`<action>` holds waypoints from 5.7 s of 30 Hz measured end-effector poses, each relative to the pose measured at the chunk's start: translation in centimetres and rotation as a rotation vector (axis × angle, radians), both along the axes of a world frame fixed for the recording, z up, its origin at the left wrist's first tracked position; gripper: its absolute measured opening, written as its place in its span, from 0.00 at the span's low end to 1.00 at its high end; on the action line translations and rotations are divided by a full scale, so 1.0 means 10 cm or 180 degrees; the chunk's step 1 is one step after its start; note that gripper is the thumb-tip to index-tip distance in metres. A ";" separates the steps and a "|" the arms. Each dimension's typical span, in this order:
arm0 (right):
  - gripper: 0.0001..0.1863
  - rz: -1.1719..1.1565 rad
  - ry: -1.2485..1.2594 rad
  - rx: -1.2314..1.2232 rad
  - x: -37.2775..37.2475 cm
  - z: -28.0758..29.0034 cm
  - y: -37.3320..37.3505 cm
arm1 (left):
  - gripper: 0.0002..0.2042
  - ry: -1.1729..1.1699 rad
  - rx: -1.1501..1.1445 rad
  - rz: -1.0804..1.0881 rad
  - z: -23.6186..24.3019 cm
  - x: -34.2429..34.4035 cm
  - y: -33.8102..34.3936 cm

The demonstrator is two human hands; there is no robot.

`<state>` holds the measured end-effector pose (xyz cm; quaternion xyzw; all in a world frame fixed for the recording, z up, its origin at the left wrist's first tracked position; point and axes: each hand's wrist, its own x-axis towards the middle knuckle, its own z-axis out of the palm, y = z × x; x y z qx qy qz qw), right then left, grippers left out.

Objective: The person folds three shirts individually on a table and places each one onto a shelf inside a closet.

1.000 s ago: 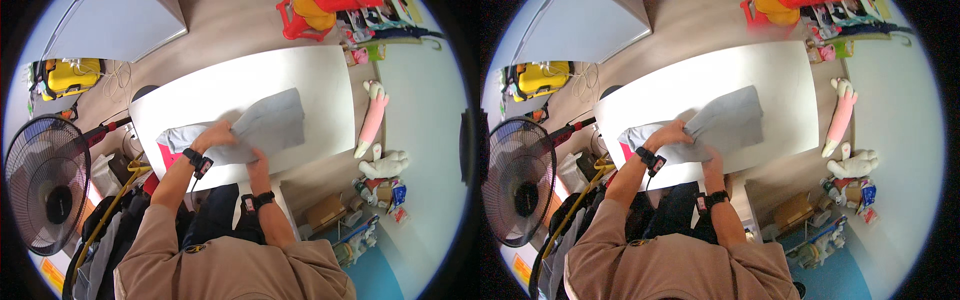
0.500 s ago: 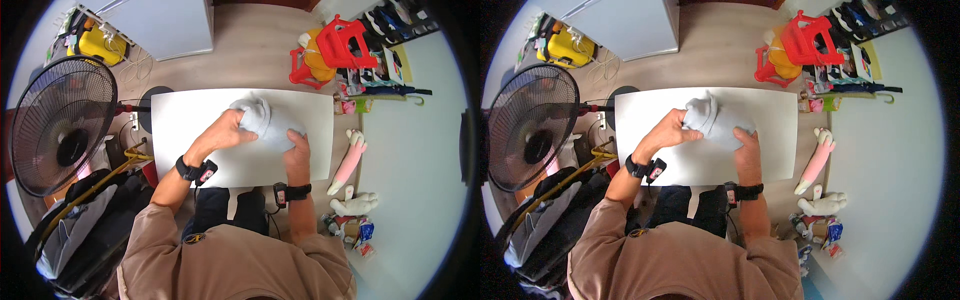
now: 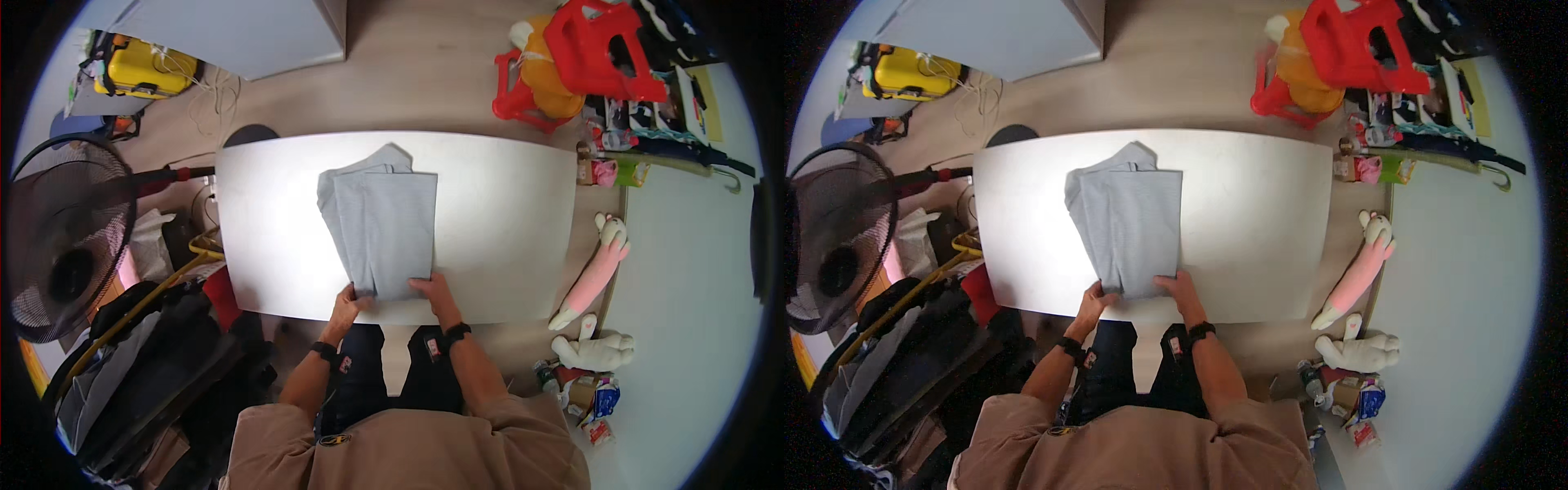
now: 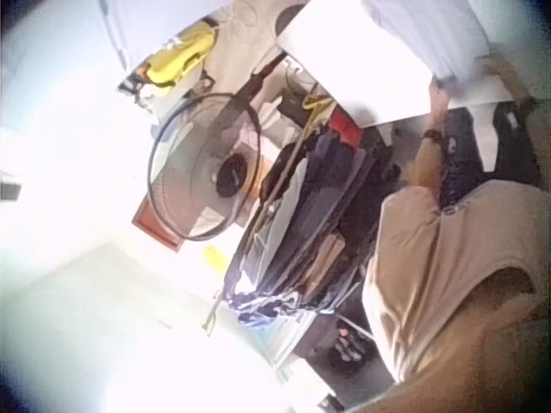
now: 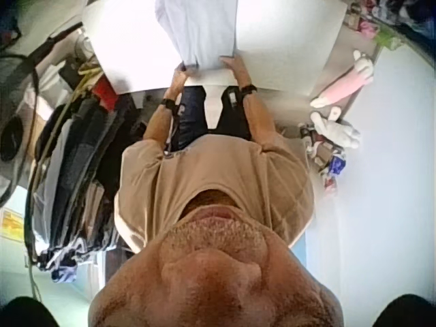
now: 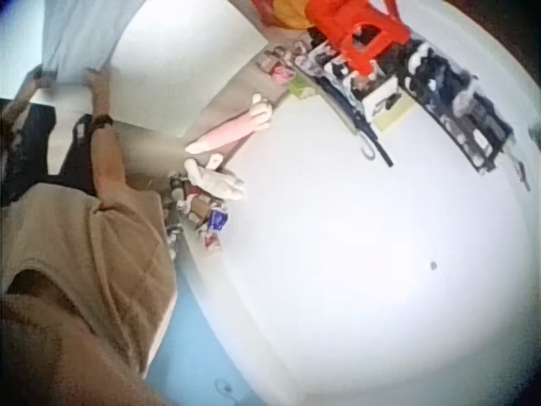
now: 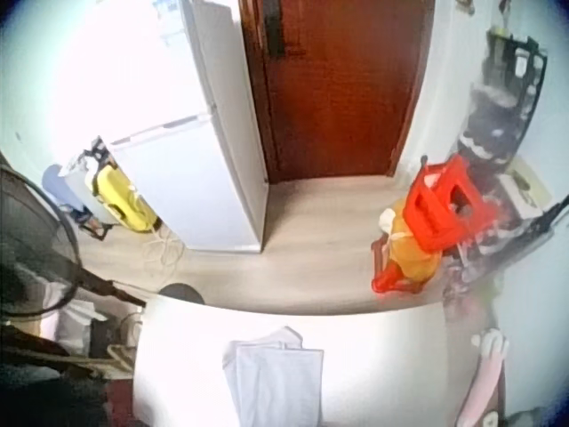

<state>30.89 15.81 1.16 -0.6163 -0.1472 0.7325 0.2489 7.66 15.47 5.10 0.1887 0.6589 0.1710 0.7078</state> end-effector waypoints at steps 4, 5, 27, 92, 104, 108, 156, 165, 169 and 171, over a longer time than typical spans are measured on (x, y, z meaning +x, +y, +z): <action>0.20 0.0059 0.0183 -0.0160 0.15 -0.23 -0.08 | 0.22 0.0345 0.0148 0.0202 -0.23 0.09 0.07; 0.20 -0.0073 0.0328 0.0122 0.17 -0.23 -0.10 | 0.22 0.0347 0.0098 0.0206 -0.18 0.12 0.12; 0.17 -0.0949 -0.0144 0.0562 0.03 0.04 1.25 | 0.17 -0.0172 0.0534 0.0730 -0.08 0.35 1.55; 0.17 -0.1152 -0.0173 -0.0136 -0.49 -0.03 1.00 | 0.19 0.2616 0.3227 -0.1366 -0.07 0.15 1.19; 0.22 -0.1982 -0.1098 -0.0027 -0.17 0.27 -0.26 | 0.24 0.1472 0.3255 -0.2023 -0.09 0.67 0.69; 0.26 -0.2415 -0.0262 -0.0063 -0.32 0.14 -0.03 | 0.24 0.1602 0.2940 -0.1761 -0.11 0.73 0.74; 0.21 0.7018 0.3064 0.6349 -3.82 3.27 -1.64 | 0.28 -0.0737 0.3287 0.6241 1.64 -1.49 -3.74; 0.29 0.6546 0.2716 0.2764 -4.56 2.90 -2.35 | 0.31 0.0609 0.4272 0.7649 2.28 -1.61 -5.04; 0.41 0.6540 0.3084 -0.0714 -5.04 2.64 -2.66 | 0.32 0.0959 0.4345 0.8116 2.33 -1.77 -5.21; 0.45 0.6498 0.3266 -0.1068 -5.21 2.62 -2.94 | 0.32 0.1028 0.4318 0.8262 2.33 -1.89 -5.24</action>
